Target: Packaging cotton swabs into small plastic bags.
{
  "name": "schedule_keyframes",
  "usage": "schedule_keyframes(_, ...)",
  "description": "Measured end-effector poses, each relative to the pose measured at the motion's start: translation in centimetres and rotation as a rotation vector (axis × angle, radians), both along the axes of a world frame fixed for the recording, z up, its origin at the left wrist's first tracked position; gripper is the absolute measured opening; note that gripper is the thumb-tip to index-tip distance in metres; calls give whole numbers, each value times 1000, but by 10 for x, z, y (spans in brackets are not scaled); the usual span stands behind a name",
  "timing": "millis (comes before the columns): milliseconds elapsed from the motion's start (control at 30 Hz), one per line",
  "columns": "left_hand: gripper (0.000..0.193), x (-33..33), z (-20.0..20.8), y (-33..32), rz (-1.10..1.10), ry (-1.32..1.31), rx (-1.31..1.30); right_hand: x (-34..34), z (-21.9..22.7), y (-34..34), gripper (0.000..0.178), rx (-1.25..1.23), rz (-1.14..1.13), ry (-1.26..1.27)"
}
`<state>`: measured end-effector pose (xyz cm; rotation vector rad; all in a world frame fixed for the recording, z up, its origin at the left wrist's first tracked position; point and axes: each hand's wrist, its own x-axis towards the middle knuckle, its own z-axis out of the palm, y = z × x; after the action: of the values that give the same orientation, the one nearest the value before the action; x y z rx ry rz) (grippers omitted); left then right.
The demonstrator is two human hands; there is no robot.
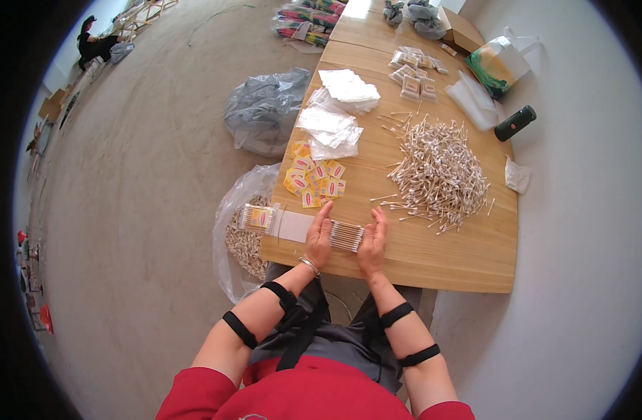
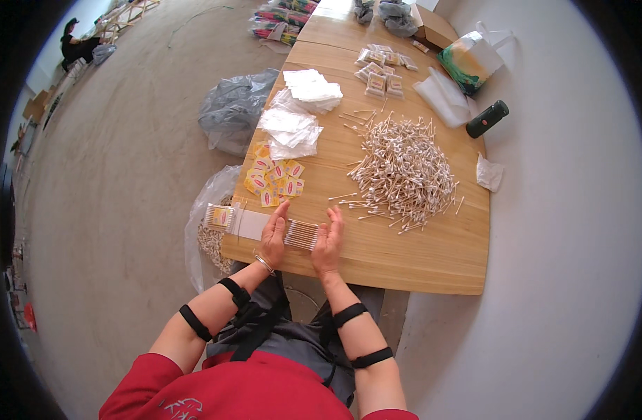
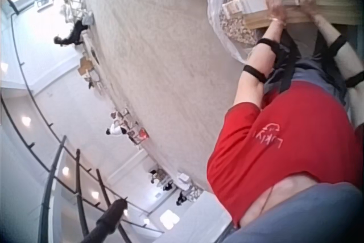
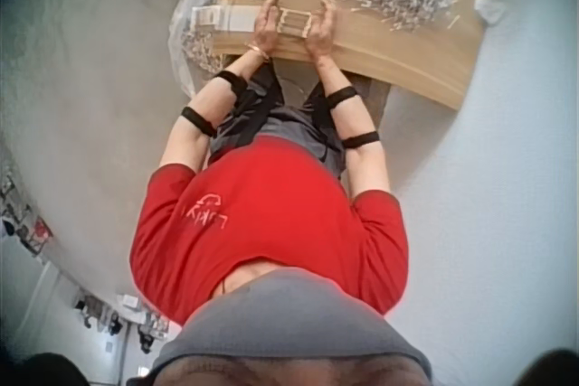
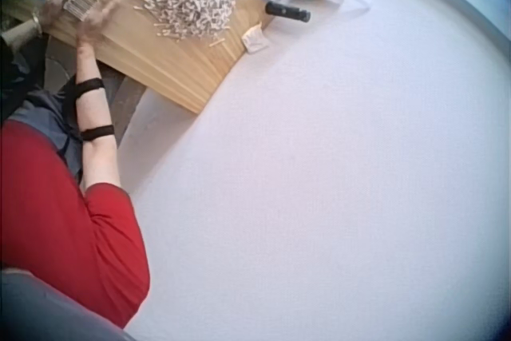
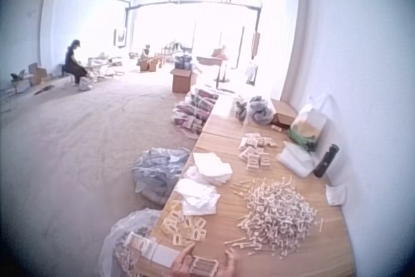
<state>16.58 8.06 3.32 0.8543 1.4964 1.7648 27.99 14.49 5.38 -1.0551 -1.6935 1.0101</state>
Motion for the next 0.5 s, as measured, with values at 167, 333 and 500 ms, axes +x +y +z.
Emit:
schedule_keyframes(167, 50, -3, 2, -1, -67, -43, 10, -25, -3, -11, 37, -125, 63, 162)
schedule_keyframes(333, 53, -2, -5, -4, -22, -222, 57, -16, -4, -6, 35, -16, 111, 27)
schedule_keyframes(500, 54, -2, -1, -3, 2, -244, 92, -5, -2, -4, 31, 7, 298, -222)
